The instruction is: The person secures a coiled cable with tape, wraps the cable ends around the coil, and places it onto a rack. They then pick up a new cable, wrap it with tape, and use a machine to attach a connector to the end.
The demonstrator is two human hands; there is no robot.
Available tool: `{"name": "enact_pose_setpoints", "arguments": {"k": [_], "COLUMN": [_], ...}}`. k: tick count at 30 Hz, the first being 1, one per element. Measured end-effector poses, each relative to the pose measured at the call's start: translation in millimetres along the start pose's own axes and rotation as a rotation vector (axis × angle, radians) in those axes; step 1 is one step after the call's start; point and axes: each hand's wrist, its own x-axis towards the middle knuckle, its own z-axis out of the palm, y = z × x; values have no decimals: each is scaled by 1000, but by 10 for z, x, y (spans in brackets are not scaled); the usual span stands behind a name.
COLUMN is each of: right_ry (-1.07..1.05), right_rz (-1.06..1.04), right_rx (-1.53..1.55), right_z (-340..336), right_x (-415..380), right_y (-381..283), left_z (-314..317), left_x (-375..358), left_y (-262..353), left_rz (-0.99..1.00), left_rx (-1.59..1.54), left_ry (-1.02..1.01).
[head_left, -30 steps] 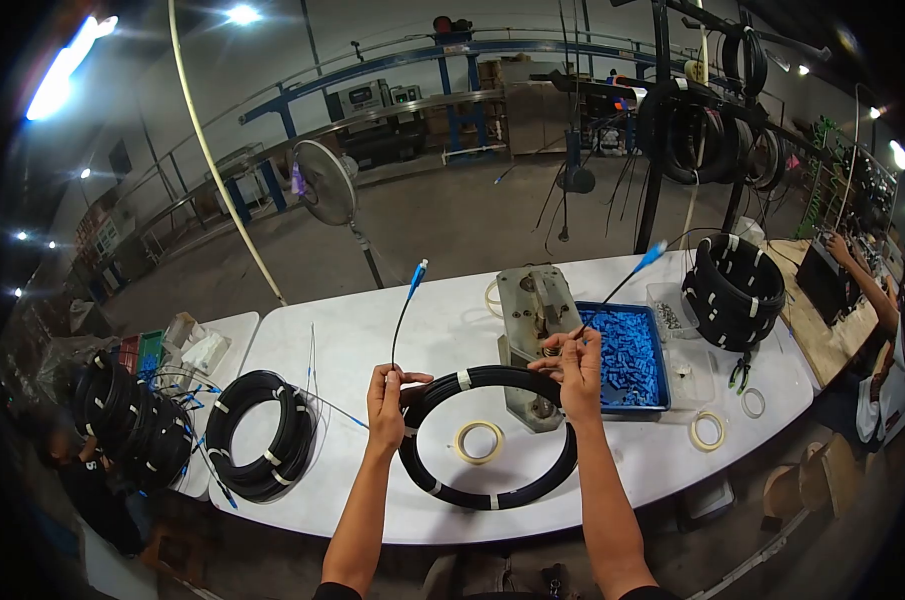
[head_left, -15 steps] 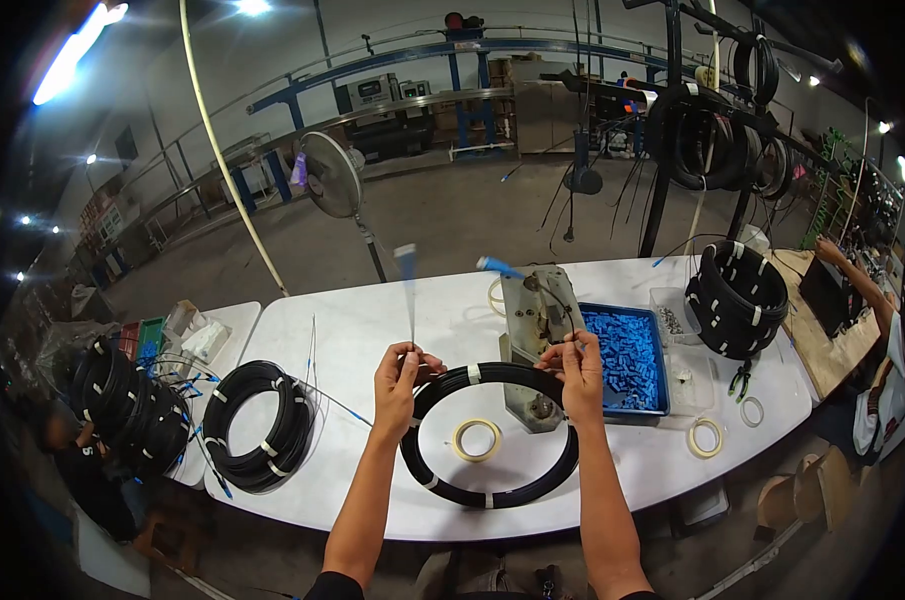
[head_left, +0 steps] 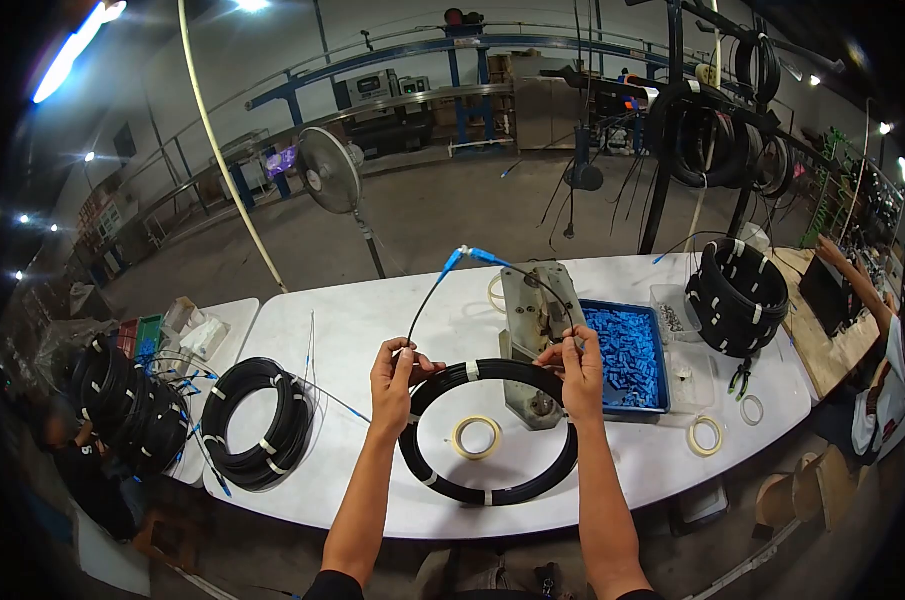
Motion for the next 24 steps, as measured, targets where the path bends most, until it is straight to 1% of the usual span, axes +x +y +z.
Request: {"name": "enact_pose_setpoints", "arguments": {"k": [11, 14, 17, 18, 19, 21, 22, 23, 24], "right_ry": [13, -2, -45, -85, -131, -219, -223, -247, -273], "right_rz": [14, 7, -29, -74, -87, -155, -134, -222, -311], "right_rx": [11, 33, -29, -71, -18, -318, -321, -466, -609], "right_z": [29, 22, 33, 65, 87, 70, 63, 53, 36], "right_x": [-4, -7, 3, -4, 4, -31, -73, -116, -170], "right_y": [-16, 3, 49, 26, 70, 47, -37, -149, -196], "left_z": [-39, -93, -96, -29, 45, 4, 7, -9, -28], "left_x": [0, 16, 14, -34, -50, -30, -52, -94, -139], "left_y": [-35, -104, -168, -30, 112, 50, 11, 1, -2], "left_rz": [23, 36, 128, 57, -14, 5, 65, 41, 78], "left_rx": [21, 32, 430, 563, 695, 766, 773, 771, 757], "left_ry": [5, -36, -192, -257, -326, -311, -259, -243, -222]}}
